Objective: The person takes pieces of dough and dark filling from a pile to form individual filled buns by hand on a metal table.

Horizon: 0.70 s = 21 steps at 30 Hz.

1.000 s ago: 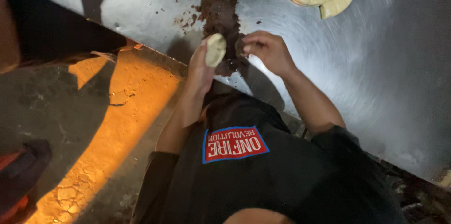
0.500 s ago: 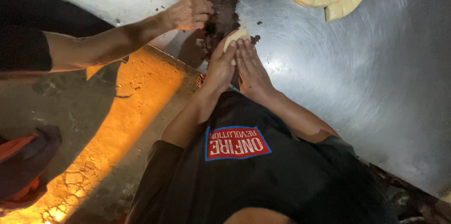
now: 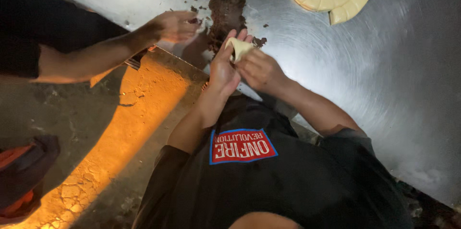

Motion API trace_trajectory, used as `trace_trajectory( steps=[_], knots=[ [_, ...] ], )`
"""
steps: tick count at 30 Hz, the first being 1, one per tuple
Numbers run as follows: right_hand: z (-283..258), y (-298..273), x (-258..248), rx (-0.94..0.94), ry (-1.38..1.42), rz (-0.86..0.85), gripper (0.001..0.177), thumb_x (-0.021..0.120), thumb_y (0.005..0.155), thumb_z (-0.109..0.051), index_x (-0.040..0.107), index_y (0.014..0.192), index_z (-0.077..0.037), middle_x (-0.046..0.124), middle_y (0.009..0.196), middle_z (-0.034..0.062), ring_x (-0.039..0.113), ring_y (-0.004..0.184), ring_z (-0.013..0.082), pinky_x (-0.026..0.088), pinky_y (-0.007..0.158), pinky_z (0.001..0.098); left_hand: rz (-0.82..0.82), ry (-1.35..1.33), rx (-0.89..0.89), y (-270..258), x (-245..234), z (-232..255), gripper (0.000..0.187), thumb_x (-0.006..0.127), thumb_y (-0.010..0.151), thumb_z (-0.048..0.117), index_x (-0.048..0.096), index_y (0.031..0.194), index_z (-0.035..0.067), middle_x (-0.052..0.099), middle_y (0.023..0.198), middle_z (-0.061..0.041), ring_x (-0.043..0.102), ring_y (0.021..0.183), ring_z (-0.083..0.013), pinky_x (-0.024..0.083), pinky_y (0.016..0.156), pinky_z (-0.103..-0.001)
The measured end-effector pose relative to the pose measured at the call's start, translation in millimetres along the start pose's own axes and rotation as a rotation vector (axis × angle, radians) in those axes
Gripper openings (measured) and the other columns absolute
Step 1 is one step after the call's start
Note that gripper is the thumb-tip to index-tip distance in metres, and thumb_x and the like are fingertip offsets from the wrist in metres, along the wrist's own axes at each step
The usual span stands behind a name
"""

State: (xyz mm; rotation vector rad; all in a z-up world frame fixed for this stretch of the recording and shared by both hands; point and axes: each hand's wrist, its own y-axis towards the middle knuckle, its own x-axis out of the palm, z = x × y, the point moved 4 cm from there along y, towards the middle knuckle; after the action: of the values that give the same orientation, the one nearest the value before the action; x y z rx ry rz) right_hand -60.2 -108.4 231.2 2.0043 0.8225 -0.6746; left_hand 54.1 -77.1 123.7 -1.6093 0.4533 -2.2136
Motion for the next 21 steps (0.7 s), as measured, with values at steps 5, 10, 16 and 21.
trace_trajectory(
  steps=[5,10,16,21],
  knots=[
    [-15.4,-0.1,1.2,0.077,0.007,0.026,0.031,0.081,0.083,-0.003,0.068,0.109,0.007,0.062,0.102,0.0173,0.064,0.091,0.0335,0.055,0.079,0.041,-0.372,0.195,-0.338,-24.4,7.4,26.7,0.053,0.04,0.114,0.044,0.047,0.148,0.004,0.053,0.145,-0.019,0.054,0.13,-0.0307,0.044,0.112,-0.048],
    [-32.0,-0.5,-19.8,-0.099,0.004,0.075,0.031,0.082,0.086,0.003,0.068,0.114,0.0,0.061,0.101,0.0135,0.064,0.092,0.0295,0.055,0.079,0.041,-0.523,0.721,-0.093,-33.1,23.2,39.9,0.044,0.058,0.109,0.023,0.049,0.148,0.005,0.051,0.158,-0.021,0.05,0.147,-0.0293,0.039,0.125,-0.044],
    [-20.0,-1.8,-37.4,0.317,0.516,0.385,0.048,0.083,0.085,0.0,0.058,0.126,-0.002,0.054,0.115,0.0186,0.062,0.101,0.0292,0.054,0.087,0.04,-0.702,0.585,0.359,-47.4,47.5,36.4,0.033,0.059,0.114,0.013,0.054,0.146,0.005,0.043,0.165,-0.016,0.03,0.16,-0.0279,0.027,0.133,-0.042],
    [4.5,-13.1,-4.2,0.359,0.234,0.587,0.039,0.082,0.092,0.009,0.063,0.122,-0.009,0.063,0.115,0.0141,0.066,0.097,0.0242,0.057,0.079,0.0296,-0.245,1.26,0.92,-58.4,72.8,16.9,0.055,0.045,0.117,0.018,0.026,0.168,0.007,0.02,0.173,-0.018,0.012,0.166,-0.0302,0.015,0.137,-0.043]
  ],
)
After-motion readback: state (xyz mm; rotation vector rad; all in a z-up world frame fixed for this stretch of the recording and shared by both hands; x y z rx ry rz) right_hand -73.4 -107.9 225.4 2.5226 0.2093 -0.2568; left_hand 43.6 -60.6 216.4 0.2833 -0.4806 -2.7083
